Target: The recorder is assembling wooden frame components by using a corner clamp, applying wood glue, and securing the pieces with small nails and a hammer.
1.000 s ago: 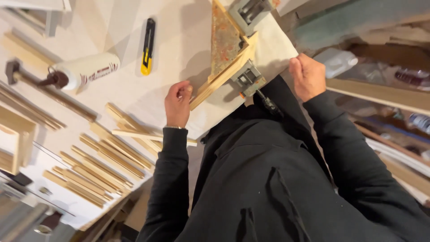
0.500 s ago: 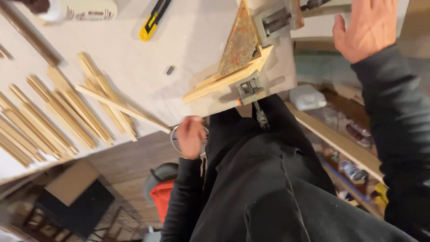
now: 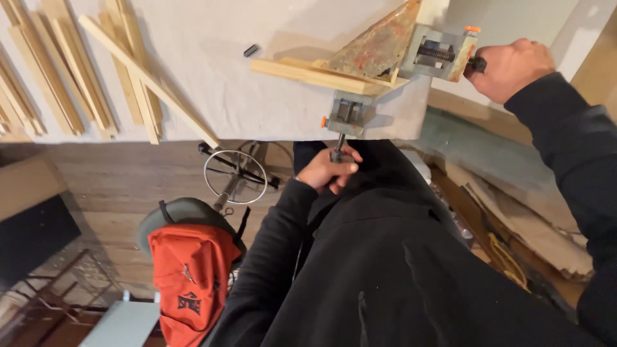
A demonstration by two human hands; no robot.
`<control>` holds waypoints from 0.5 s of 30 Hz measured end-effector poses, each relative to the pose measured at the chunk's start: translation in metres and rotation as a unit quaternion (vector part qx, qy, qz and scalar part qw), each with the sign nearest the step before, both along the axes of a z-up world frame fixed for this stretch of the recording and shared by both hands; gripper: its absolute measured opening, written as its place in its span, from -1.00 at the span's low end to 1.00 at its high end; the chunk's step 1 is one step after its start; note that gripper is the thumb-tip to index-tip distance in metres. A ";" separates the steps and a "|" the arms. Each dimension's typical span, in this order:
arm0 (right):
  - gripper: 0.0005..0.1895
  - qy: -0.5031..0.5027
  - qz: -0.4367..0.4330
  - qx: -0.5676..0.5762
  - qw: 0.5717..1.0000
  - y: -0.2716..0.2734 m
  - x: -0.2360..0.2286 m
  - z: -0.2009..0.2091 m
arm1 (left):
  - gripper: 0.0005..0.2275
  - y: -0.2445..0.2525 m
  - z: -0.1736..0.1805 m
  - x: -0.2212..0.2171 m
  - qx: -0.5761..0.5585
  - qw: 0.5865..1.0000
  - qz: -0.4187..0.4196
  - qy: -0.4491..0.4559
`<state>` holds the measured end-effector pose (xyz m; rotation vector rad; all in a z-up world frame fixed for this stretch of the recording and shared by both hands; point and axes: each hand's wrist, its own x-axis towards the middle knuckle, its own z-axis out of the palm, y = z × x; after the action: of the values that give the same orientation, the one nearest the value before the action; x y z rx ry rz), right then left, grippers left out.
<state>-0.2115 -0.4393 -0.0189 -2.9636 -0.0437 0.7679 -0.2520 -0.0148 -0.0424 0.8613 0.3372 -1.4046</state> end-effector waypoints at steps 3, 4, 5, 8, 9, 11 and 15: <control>-0.63 0.015 0.024 -0.008 1.000 0.001 0.008 -0.002 | -0.84 -0.005 -0.001 -0.006 0.097 0.992 -0.027 -0.074; -0.64 0.040 0.031 0.012 0.999 0.002 0.011 -0.001 | -0.86 -0.005 -0.007 -0.015 0.155 0.972 -0.006 -0.176; -0.64 0.066 0.034 0.028 0.997 0.000 0.013 0.003 | -0.88 -0.008 -0.014 -0.022 0.206 0.939 0.011 -0.275; -0.68 0.081 0.031 0.063 0.994 -0.007 0.009 -0.013 | -0.89 -0.015 0.002 -0.031 0.311 0.843 0.050 -0.436; -0.68 0.079 0.038 0.062 0.994 -0.006 0.013 -0.011 | -0.89 -0.018 0.005 -0.031 0.313 0.842 0.057 -0.436; -0.68 0.132 -0.003 0.127 0.983 -0.001 0.014 -0.008 | -0.90 -0.022 0.014 -0.038 0.397 0.803 0.043 -0.443; -0.65 0.106 0.031 0.096 0.989 0.008 0.037 -0.003 | -0.88 -0.026 0.000 -0.054 0.434 0.793 0.059 -0.424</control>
<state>-0.1747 -0.4310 -0.0221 -2.6959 -0.1867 1.0185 -0.3061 -0.0405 -0.0422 2.0820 0.3148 -0.5592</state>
